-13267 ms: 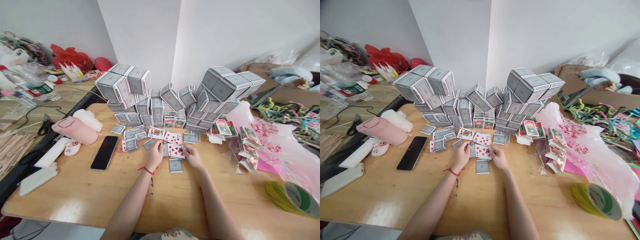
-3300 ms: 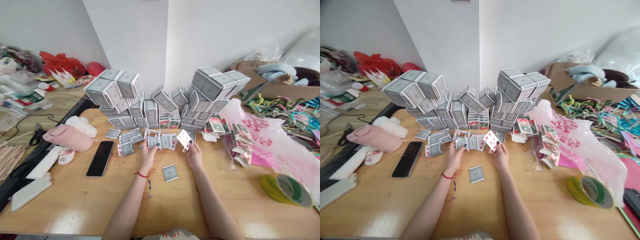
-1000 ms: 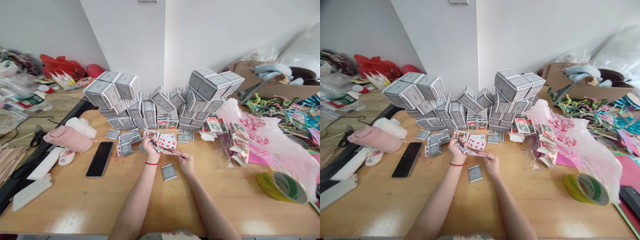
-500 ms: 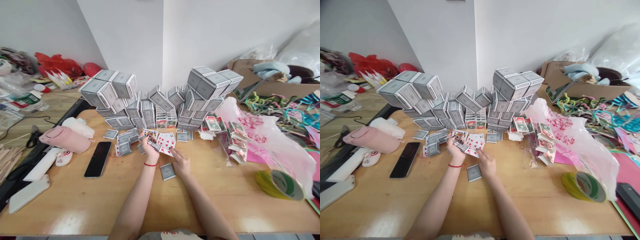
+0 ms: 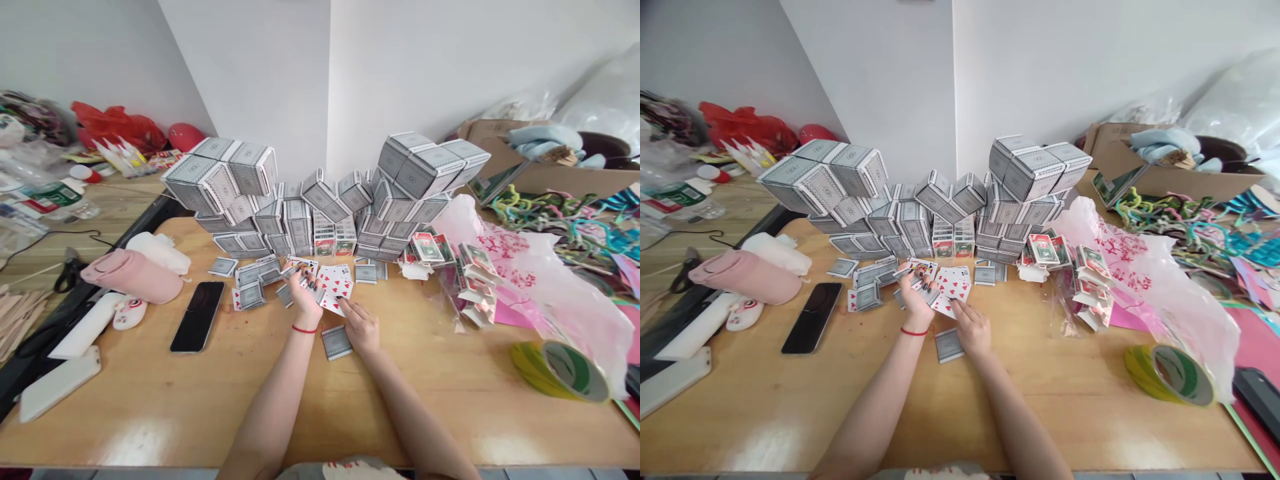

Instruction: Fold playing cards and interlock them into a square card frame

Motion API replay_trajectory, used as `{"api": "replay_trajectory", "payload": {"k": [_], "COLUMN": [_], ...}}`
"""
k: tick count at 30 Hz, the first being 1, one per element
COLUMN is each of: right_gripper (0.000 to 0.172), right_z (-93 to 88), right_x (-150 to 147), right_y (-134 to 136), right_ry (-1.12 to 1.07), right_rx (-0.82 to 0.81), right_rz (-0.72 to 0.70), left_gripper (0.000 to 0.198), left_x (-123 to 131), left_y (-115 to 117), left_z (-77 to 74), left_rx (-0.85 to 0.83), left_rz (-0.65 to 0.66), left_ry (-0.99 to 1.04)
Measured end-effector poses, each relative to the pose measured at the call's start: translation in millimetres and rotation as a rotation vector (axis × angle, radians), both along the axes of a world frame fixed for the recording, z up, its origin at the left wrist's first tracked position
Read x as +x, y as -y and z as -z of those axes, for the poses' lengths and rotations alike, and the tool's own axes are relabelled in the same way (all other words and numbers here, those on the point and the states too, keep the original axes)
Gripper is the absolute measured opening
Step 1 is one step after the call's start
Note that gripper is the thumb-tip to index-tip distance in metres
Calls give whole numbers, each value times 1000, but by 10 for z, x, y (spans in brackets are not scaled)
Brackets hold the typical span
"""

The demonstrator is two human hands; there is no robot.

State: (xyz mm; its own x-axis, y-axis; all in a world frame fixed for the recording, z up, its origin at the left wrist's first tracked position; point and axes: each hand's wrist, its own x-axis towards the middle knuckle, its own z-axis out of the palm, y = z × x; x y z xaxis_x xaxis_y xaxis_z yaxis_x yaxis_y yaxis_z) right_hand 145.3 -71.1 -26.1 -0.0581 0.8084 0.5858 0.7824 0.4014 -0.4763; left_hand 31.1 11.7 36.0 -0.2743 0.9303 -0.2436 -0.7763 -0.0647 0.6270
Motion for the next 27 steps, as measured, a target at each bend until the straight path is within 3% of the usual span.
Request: {"api": "replay_trajectory", "payload": {"k": [8, 11, 14, 15, 18, 20, 23, 27], "right_gripper": [54, 46, 34, 35, 80, 83, 66, 45], "right_z": [46, 30, -60, -101, -205, -232, -210, -149], "right_x": [-39, -30, -13, -6, 14, 30, 71, 175], "right_y": [16, 15, -18, -34, -83, -109, -142, -186], "right_ry": [-22, -111, -285, -372, -770, -1070, -1321, -1410], "right_rx": [17, -55, -222, -294, -483, -598, -697, -616], "right_rz": [-20, -11, -123, -194, -401, -475, -366, -141], "left_gripper": [25, 26, 28, 29, 34, 38, 44, 56], "left_x": [-34, -37, -65, -79, -112, -115, -119, -246], "left_y": [-2, 29, 46, 46, 37, 38, 72, 156], "left_z": [96, 69, 36, 29, 26, 34, 52, 86], "left_rx": [-28, 12, 81, 92, 92, 97, 108, 73], "left_rz": [4, 17, 55, 68, 74, 90, 229, 470], "left_ry": [121, 140, 142, 133, 86, 46, -35, -159]}}
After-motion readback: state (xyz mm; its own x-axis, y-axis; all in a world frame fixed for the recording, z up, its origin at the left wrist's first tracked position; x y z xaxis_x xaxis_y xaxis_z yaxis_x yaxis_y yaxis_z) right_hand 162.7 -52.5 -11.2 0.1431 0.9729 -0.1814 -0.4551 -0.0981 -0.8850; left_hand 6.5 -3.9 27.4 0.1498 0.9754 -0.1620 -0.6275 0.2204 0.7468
